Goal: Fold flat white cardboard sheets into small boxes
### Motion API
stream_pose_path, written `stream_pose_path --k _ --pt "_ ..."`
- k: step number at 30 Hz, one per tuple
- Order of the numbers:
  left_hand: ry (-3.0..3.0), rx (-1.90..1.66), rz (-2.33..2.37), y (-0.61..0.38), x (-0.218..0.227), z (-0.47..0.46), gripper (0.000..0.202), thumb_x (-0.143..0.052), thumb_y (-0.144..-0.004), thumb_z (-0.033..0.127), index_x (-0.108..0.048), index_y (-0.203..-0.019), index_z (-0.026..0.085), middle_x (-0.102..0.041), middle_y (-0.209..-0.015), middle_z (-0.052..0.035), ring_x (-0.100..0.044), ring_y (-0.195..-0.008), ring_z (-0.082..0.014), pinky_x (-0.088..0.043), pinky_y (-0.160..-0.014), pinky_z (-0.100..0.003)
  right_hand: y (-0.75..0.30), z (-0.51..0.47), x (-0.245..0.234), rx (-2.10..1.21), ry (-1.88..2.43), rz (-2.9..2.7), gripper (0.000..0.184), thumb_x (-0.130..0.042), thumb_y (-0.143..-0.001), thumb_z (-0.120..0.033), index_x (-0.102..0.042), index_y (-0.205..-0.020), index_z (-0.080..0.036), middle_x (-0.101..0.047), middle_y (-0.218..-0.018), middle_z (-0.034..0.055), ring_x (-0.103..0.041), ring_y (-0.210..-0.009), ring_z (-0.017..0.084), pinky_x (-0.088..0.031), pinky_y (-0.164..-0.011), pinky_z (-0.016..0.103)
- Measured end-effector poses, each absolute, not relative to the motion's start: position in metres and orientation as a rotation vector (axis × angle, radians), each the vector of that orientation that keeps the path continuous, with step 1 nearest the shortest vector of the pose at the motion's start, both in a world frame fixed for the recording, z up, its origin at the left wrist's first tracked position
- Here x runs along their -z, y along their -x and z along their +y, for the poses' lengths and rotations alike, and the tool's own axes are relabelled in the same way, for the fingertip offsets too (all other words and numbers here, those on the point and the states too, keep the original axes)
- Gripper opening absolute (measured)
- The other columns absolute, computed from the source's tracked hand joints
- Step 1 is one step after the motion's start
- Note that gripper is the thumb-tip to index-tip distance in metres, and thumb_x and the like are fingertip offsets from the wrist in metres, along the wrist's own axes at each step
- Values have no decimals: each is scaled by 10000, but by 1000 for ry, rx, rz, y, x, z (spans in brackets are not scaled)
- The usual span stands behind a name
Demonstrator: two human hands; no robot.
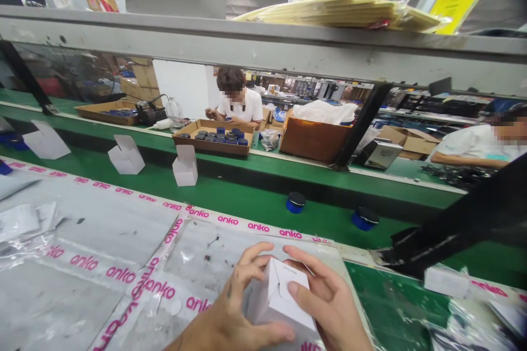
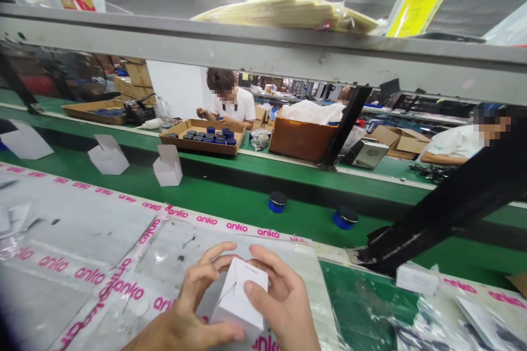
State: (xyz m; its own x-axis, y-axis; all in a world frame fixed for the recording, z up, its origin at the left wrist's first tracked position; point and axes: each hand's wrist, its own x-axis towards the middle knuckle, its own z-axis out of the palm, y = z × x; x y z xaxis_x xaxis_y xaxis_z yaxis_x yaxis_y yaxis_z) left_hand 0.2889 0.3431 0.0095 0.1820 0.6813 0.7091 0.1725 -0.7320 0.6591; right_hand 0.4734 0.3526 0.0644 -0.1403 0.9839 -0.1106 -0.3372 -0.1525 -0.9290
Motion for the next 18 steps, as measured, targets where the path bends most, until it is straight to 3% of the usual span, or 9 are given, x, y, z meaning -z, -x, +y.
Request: stream_pose_path --k 2,4,9,15,18 --pt "-2202 -1567 772 -288 -13 343 659 -783 -905 487 -380 -1379 271 -550 -1332 -163 -426 -1496 -329 -495 -1161 -505 -479 354 -70 -1605 1038 -1012 469 -994 -614 -431 -829 -1010 -239 -783 -1192 122 -705 -1109 305 -567 -921 350" --pt "-2325 -1577 734 -288 -19 344 670 -761 -932 458 -355 -1415 233 -562 -1229 -133 -403 -1511 -282 -443 -1215 -440 -483 355 -73 -1599 1056 -1046 443 -1002 -598 -423 -838 -964 -234 -797 -1114 113 -713 -1070 299 -573 -898 337" --pt "-2401 -1584 724 -291 -28 346 575 -711 -977 429 -392 -1381 172 -545 -1226 -133 -373 -1532 -232 -379 -1251 -327 -480 359 -62 -1433 1001 -1112 338 -969 -641 -398 -840 -919 -253 -782 -1013 74 -726 -940 256 -590 -816 311" --pt "-2429 -1549 674 -291 -26 348 619 -718 -976 419 -381 -1435 176 -561 -1336 -164 -352 -1548 -217 -376 -1253 -347 -477 363 -51 -1356 938 -1141 255 -932 -655 -299 -828 -885 -267 -788 -974 50 -729 -939 250 -591 -853 318" --pt "-2331 -1523 738 -288 -26 347 655 -773 -925 468 -426 -1431 236 -599 -1378 -156 -409 -1522 -265 -454 -1200 -401 -485 362 -57 -1445 946 -1130 344 -925 -711 -350 -814 -1026 -269 -808 -1065 73 -738 -1036 273 -590 -919 361"
